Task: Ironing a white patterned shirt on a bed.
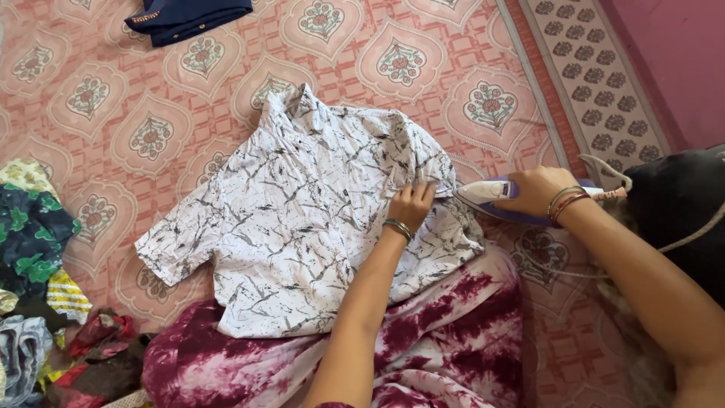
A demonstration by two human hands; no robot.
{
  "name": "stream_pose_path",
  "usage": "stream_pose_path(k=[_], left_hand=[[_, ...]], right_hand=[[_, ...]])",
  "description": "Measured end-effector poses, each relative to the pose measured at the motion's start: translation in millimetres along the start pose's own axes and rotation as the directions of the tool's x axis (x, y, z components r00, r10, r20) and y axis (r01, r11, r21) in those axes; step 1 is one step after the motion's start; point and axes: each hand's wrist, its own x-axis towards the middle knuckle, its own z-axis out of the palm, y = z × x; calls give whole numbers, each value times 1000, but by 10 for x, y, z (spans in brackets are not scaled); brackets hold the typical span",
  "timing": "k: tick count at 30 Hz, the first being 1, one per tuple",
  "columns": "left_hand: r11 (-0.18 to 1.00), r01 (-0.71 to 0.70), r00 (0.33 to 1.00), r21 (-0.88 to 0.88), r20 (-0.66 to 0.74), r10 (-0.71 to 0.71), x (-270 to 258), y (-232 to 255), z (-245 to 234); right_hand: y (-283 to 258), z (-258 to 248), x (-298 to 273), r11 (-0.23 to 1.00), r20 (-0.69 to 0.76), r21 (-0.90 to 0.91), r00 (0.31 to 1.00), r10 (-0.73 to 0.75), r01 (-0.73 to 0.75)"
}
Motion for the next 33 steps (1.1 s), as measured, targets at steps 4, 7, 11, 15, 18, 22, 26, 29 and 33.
stream_pose_path(k=[4,7,11,15,18,22,26,29,33], left_hand=[[993,61,995,-100,85,-53,-80,10,60],[985,40,999,-166,43,-34,-169,22,113],[989,17,1000,-150,-1,-17,-203,47,118],[985,17,1000,-170,8,-16,-272,30,158],[992,34,999,-125,14,-32,-365,14,308],[992,45,999,-122,23,-43,-284,35,163],[986,76,997,-151,44,-70,-179,34,63],[981,89,993,-170,86,-76,-62,-11,43],[978,-94,992,-185,66,107,170,-141,22]], right_hand=[[30,90,28,999,-54,30,998,-31,33],[-54,92,72,998,-75,-25,996,-56,54],[-215,108,173,996,-58,-39,995,-86,84],[-264,203,308,990,-75,-90,990,-117,110],[-280,169,277,990,-88,-99,990,-114,105],[-276,123,268,994,-91,-66,992,-88,83],[-237,114,281,997,-101,-38,992,-75,71],[-181,87,277,1000,-92,-9,995,-29,28],[-54,-35,154,999,-64,-10,997,48,-49]])
